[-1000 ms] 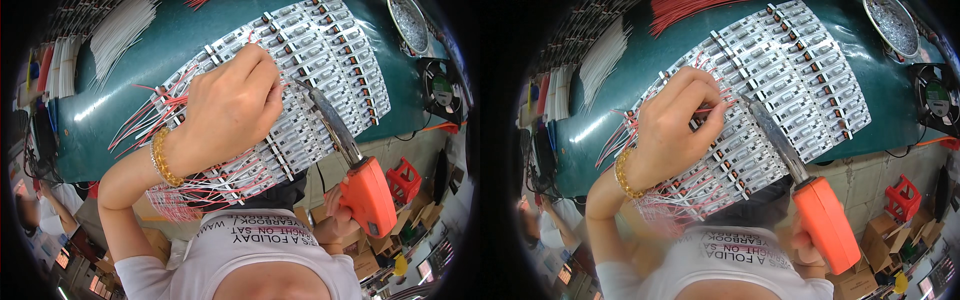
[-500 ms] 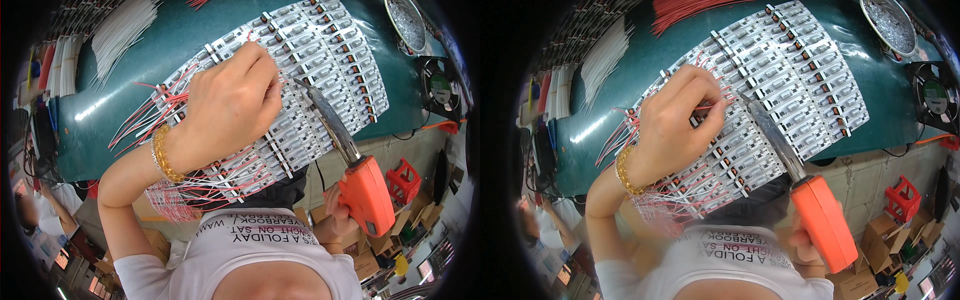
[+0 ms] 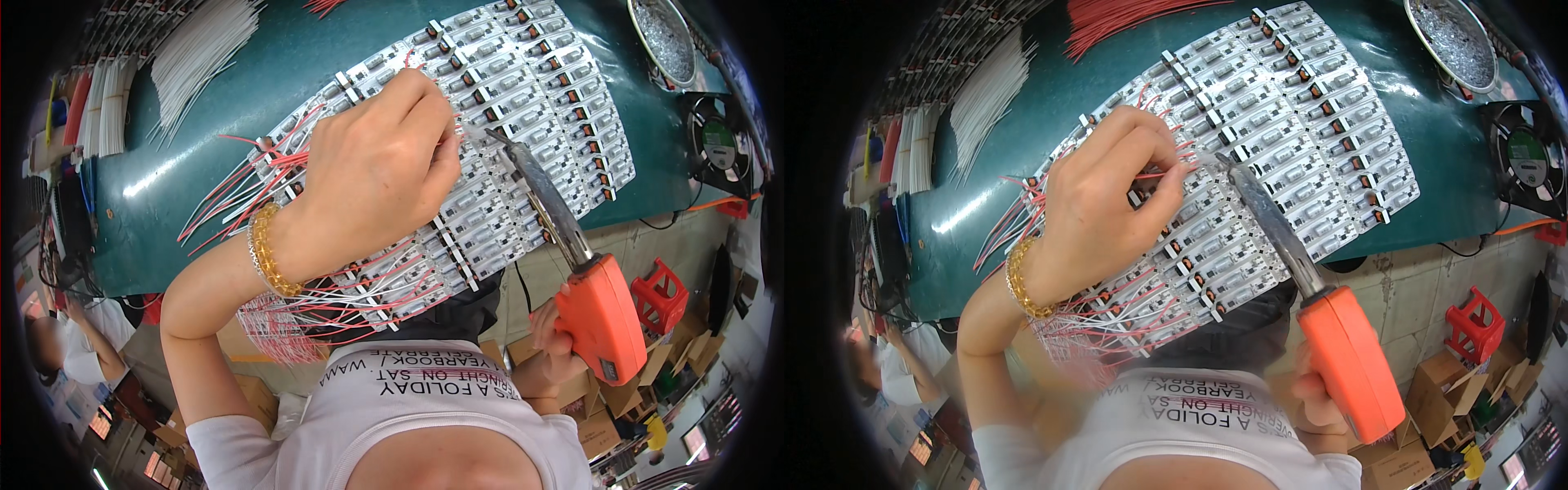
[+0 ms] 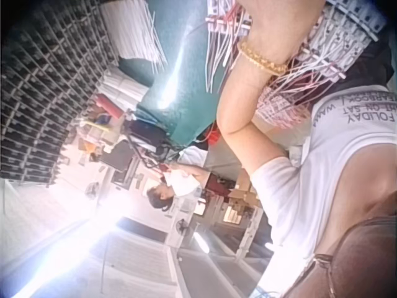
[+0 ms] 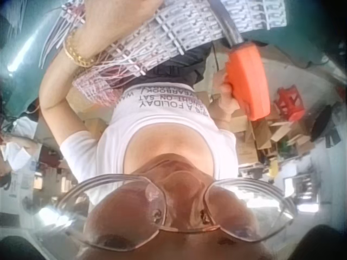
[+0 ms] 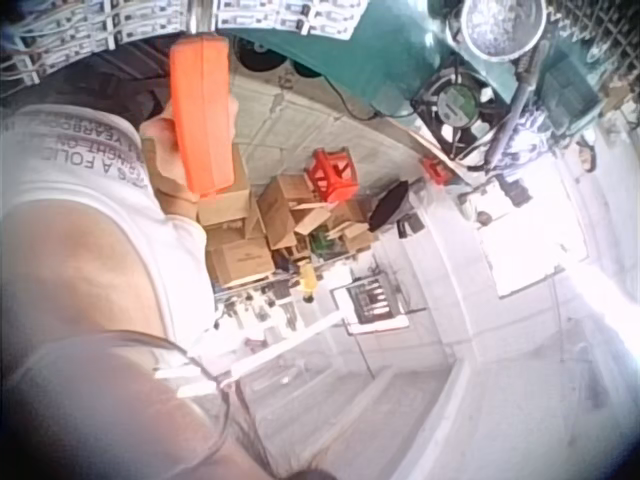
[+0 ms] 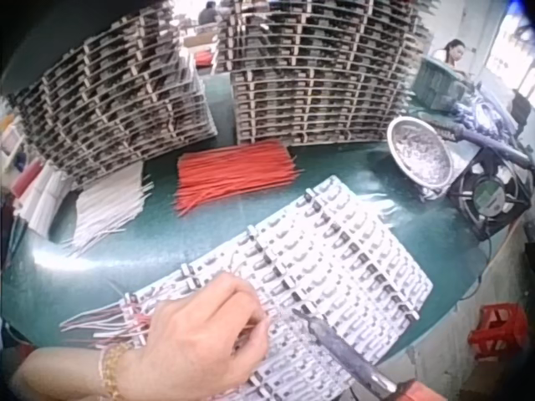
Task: The person uses a soldering iron to attach red and white wires to a grid of electronic components on a workbench. They repeatedly pick up wires, position them on the board, and apply the soldering iron to secure the connections.
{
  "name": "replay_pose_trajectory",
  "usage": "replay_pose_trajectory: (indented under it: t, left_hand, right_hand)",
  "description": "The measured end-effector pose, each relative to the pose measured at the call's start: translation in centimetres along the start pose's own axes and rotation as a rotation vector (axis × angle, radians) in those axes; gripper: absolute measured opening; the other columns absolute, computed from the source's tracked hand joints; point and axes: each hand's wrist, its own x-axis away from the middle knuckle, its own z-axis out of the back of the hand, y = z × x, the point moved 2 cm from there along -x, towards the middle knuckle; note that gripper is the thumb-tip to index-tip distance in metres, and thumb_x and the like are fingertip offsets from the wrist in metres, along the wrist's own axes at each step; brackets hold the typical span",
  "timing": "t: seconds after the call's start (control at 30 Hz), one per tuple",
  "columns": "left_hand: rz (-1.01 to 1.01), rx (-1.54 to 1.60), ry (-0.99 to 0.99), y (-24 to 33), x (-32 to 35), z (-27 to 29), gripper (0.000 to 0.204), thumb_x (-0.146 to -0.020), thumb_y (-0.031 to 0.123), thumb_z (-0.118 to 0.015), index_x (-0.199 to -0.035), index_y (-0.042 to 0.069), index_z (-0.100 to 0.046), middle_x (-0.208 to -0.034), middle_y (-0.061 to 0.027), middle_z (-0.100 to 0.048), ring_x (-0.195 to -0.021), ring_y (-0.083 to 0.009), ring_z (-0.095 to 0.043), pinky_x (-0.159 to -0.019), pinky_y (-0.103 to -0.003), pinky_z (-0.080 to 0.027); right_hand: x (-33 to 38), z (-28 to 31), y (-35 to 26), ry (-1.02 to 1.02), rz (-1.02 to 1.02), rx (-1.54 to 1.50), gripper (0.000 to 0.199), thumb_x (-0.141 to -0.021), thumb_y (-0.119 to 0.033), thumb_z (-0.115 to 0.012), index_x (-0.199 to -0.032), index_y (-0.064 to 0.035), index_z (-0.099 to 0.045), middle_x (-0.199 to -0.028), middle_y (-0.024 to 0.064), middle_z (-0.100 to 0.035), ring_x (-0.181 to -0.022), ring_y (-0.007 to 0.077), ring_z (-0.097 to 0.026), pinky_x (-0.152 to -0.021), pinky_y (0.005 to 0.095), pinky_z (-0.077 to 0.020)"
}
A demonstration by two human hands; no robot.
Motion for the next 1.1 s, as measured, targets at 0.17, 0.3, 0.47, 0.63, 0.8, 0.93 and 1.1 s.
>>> replay_pose_trajectory:
  t: [0.17, 0.3, 0.47, 0.63, 0.8, 0.93, 1.1]
  left_hand:
    - [0.008, 0.001, -0.022, 0.1, 0.0, 0.1, 0.01, -0.076, -0.001, -0.068, -0.077, 0.001, -0.058, -0.086, -0.0074, -0.061, -0.066, -0.018, -0.066, -0.057, -0.026, -0.053]
    - [-0.017, -0.019, -0.026, 0.1, -0.1, -0.1, 0.009, -0.077, -0.001, -0.067, -0.08, 0.001, -0.059, -0.086, -0.0079, -0.061, -0.066, -0.0181, -0.065, -0.057, -0.027, -0.052]
    - [-0.023, 0.004, 0.056, 0.0, -0.2, 0.3, 0.005, -0.082, 0.0, -0.063, -0.087, 0.001, -0.062, -0.082, -0.008, -0.061, -0.065, -0.0178, -0.061, -0.056, -0.027, -0.048]
    - [0.016, 0.139, -0.121, -0.3, -1.2, 1.4, 0.007, -0.083, 0.001, -0.063, -0.09, 0.0, -0.065, -0.081, -0.0063, -0.06, -0.066, -0.016, -0.059, -0.057, -0.025, -0.047]
    - [-0.031, 0.159, -0.215, -0.7, -1.3, 1.6, 0.01, -0.081, -0.001, -0.065, -0.091, -0.001, -0.066, -0.083, -0.0066, -0.058, -0.069, -0.016, -0.06, -0.059, -0.026, -0.048]
    - [-0.014, 0.028, -0.202, -0.3, -1.0, 1.3, 0.009, -0.08, -0.002, -0.065, -0.089, -0.001, -0.065, -0.084, -0.0083, -0.058, -0.07, -0.0189, -0.061, -0.06, -0.028, -0.049]
    - [-0.001, -0.019, -0.222, 0.1, -1.0, 1.3, 0.007, -0.08, -0.001, -0.065, -0.086, 0.0, -0.061, -0.083, -0.0095, -0.056, -0.073, -0.0229, -0.06, -0.064, -0.03, -0.048]
  right_hand:
    - [-1.4, -0.7, 0.0, -0.024, 0.241, -0.067, 0.069, -0.086, -0.043, -0.067, -0.125, 0.0094, -0.045, -0.069, -0.0004, -0.049, -0.058, 0.0107, -0.045, -0.057, 0.0273, -0.0404]
    - [-1.1, -1.2, -0.1, 0.0, 0.195, -0.101, 0.071, -0.086, -0.045, -0.067, -0.126, 0.0094, -0.044, -0.068, -0.0011, -0.048, -0.057, 0.0104, -0.044, -0.057, 0.0272, -0.0399]
    - [-2.1, -1.2, -0.2, -0.053, 0.339, 0.0, 0.073, -0.089, -0.044, -0.063, -0.127, 0.0139, -0.04, -0.05, -0.0017, -0.044, -0.04, 0.0077, -0.041, -0.044, 0.0235, -0.0377]
    - [-2.0, -1.7, -0.7, -0.008, 0.286, -0.066, 0.072, -0.089, -0.045, -0.063, -0.126, 0.0132, -0.042, -0.049, -0.0012, -0.044, -0.04, 0.0079, -0.04, -0.044, 0.0235, -0.038]
    - [-2.3, -2.1, -1.2, -0.01, 0.279, -0.107, 0.07, -0.09, -0.043, -0.062, -0.127, 0.0125, -0.042, -0.05, -0.0018, -0.044, -0.04, 0.0081, -0.041, -0.044, 0.0237, -0.0389]
    - [-2.3, -1.9, -1.2, -0.031, 0.292, -0.102, 0.068, -0.091, -0.041, -0.062, -0.128, 0.0119, -0.041, -0.051, -0.0021, -0.044, -0.041, 0.0083, -0.042, -0.045, 0.0242, -0.0398]
    - [-2.2, -1.7, -1.3, -0.041, 0.3, -0.071, 0.066, -0.091, -0.041, -0.061, -0.127, 0.011, -0.042, -0.051, -0.0021, -0.044, -0.041, 0.0086, -0.042, -0.045, 0.0247, -0.0403]
